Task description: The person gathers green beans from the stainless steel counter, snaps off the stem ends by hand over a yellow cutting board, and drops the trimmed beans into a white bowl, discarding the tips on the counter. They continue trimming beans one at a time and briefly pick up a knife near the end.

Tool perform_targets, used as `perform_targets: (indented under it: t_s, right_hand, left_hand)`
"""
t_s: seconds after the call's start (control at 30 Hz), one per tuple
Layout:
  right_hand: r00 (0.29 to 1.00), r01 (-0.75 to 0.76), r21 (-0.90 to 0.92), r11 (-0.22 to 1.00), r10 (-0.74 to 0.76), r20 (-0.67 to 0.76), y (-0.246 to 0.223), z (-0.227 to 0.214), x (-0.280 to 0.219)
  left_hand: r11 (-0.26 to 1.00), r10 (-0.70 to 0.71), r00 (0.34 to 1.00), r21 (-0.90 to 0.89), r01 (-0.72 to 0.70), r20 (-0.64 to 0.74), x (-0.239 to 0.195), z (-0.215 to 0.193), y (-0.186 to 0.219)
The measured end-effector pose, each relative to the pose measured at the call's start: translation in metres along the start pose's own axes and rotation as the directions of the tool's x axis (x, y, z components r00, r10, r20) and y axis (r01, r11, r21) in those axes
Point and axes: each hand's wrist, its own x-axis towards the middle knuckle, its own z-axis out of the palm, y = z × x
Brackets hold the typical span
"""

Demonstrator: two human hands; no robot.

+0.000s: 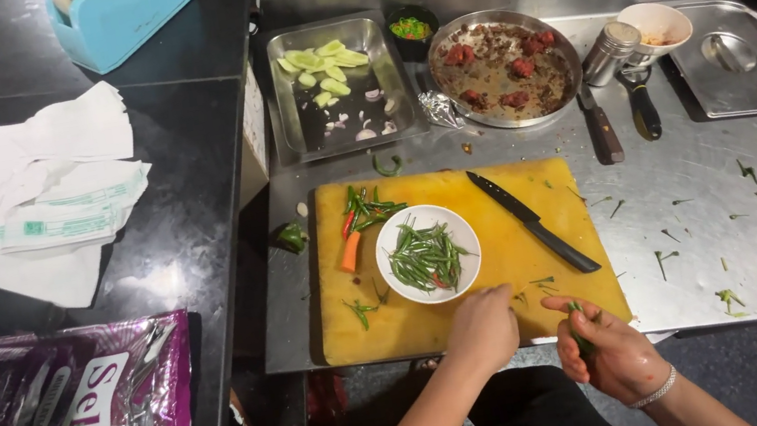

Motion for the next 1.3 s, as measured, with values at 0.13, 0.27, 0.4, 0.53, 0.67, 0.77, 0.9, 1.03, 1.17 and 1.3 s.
perform_targets:
  t_s: [0.13, 0.27, 0.4, 0.53, 0.67, 0.77, 0.9, 1.03, 1.17, 1.3]
  right_hand:
    - [0.962, -0.056, -0.003, 0.998, 0.054, -0.268, 0.0, 0.01, 0.002]
    - [0.95, -0.084, 0.063, 0.995, 0.099, -0.297, 0.009, 0.011, 0.005]
    - [0.938, -0.062, 0.219, 0.974, 0.131, -0.32, 0.023, 0.009, 0.025]
    - [0.901, -0.122, -0.003, 0.993, 0.11, -0.419, 0.026, 0.032, 0.041]
    - [0.925, -0.091, 0.02, 0.996, 0.092, -0.369, 0.031, 0.046, 0.053]
    - [0.932, -0.12, -0.016, 0.993, 0.107, -0.346, 0.04, 0.049, 0.057]
    - [0.942, -0.12, -0.068, 0.99, 0.092, -0.322, 0.039, 0.049, 0.056]
    - [0.93, -0.123, -0.085, 0.989, 0.085, -0.357, 0.036, 0.045, 0.055]
    - [0.923, -0.125, -0.143, 0.982, 0.062, -0.38, 0.022, 0.063, 0.061]
    - [0.94, -0.084, -0.18, 0.98, 0.018, -0.341, 0.014, 0.073, 0.075]
  left_hand:
    - [0.971, 0.149, 0.987, 0.199, -0.133, -0.066, 0.029, -0.056, 0.006]
    - [0.744, -0.018, 0.995, 0.667, -0.049, 0.093, 0.058, -0.108, -0.019]
    - [0.703, 0.042, 0.996, 0.706, -0.089, 0.083, 0.062, -0.106, -0.043]
    - [0.696, 0.119, 0.993, 0.711, -0.097, 0.019, 0.061, -0.105, -0.052]
    - [0.679, 0.076, 0.996, 0.728, -0.089, 0.051, 0.058, -0.104, -0.051]
    - [0.648, 0.041, 0.996, 0.757, -0.083, 0.074, 0.065, -0.1, -0.057]
    - [0.652, 0.055, 0.996, 0.752, -0.092, 0.075, 0.063, -0.107, -0.051]
    - [0.684, 0.113, 0.993, 0.722, -0.105, 0.036, 0.055, -0.113, -0.043]
    - [0.838, 0.048, 0.999, 0.544, -0.045, 0.008, 0.036, -0.126, -0.011]
    - [0.988, -0.051, 0.999, 0.146, 0.053, -0.016, 0.007, -0.106, 0.002]
